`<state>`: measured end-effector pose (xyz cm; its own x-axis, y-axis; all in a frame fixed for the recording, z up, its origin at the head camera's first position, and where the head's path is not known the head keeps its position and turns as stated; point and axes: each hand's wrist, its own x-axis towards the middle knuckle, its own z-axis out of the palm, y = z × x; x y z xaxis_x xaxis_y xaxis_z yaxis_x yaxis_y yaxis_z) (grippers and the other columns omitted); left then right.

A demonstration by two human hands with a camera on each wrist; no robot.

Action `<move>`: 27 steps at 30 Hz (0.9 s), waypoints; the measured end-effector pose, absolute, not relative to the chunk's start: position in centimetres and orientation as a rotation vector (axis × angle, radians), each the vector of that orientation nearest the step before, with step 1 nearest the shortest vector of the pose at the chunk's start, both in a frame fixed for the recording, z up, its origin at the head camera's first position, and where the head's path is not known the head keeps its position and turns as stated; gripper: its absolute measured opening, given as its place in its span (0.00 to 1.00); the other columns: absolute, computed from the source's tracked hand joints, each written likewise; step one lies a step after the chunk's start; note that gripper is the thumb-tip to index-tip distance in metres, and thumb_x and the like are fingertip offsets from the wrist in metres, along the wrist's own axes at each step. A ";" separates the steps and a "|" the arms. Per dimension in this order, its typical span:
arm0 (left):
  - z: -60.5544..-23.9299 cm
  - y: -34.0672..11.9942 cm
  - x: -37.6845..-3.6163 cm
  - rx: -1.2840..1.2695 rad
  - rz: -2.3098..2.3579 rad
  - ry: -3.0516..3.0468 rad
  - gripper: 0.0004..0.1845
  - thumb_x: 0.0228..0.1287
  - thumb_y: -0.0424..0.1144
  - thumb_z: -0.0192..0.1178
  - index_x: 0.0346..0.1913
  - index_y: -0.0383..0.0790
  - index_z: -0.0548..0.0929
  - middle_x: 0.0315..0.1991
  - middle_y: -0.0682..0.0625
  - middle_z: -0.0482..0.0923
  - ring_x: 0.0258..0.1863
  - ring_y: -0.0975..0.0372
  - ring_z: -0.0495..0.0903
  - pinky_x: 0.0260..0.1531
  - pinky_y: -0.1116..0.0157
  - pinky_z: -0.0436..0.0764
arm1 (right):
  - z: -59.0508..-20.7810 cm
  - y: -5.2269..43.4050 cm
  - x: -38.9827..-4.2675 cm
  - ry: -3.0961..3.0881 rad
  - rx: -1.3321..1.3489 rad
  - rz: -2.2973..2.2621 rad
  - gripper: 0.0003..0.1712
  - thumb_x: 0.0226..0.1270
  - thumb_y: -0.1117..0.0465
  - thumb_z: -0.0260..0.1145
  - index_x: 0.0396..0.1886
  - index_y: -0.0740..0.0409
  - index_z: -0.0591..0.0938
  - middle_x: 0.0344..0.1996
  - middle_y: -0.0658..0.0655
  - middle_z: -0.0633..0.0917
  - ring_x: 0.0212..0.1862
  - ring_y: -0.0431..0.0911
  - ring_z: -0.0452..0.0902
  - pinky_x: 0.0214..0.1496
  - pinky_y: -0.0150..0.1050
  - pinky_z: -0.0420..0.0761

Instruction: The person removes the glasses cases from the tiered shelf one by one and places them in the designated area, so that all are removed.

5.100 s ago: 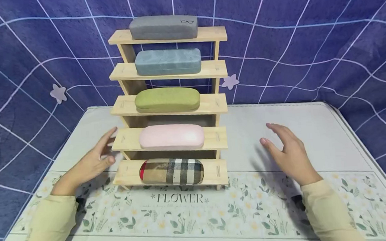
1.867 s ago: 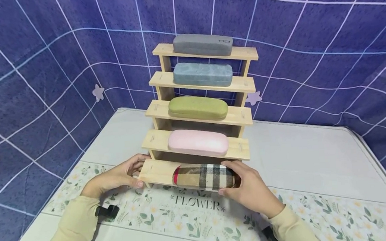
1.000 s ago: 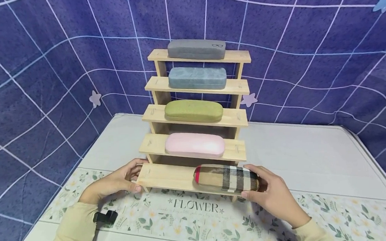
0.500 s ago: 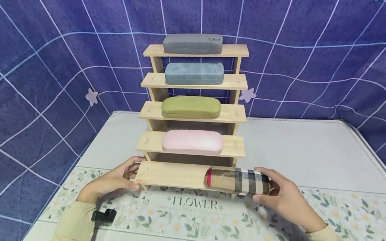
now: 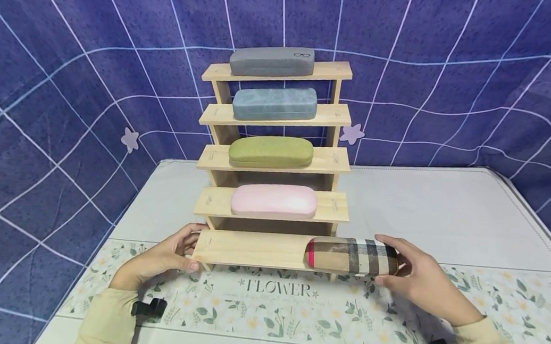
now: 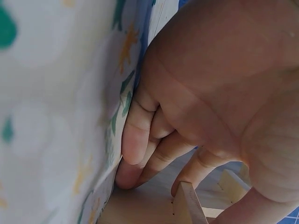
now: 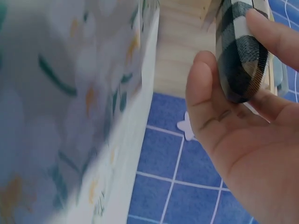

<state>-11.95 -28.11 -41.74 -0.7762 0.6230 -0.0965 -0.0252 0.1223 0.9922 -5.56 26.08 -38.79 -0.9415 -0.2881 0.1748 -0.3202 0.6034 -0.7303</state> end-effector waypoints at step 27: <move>-41.6 -28.1 -11.9 0.589 1.677 1.941 0.43 0.58 0.32 0.69 0.73 0.34 0.57 0.63 0.35 0.72 0.55 0.42 0.77 0.55 0.50 0.78 | -38.9 29.9 -5.7 -3.086 0.516 1.021 0.42 0.48 0.60 0.82 0.64 0.57 0.74 0.37 0.51 0.84 0.34 0.38 0.81 0.34 0.37 0.81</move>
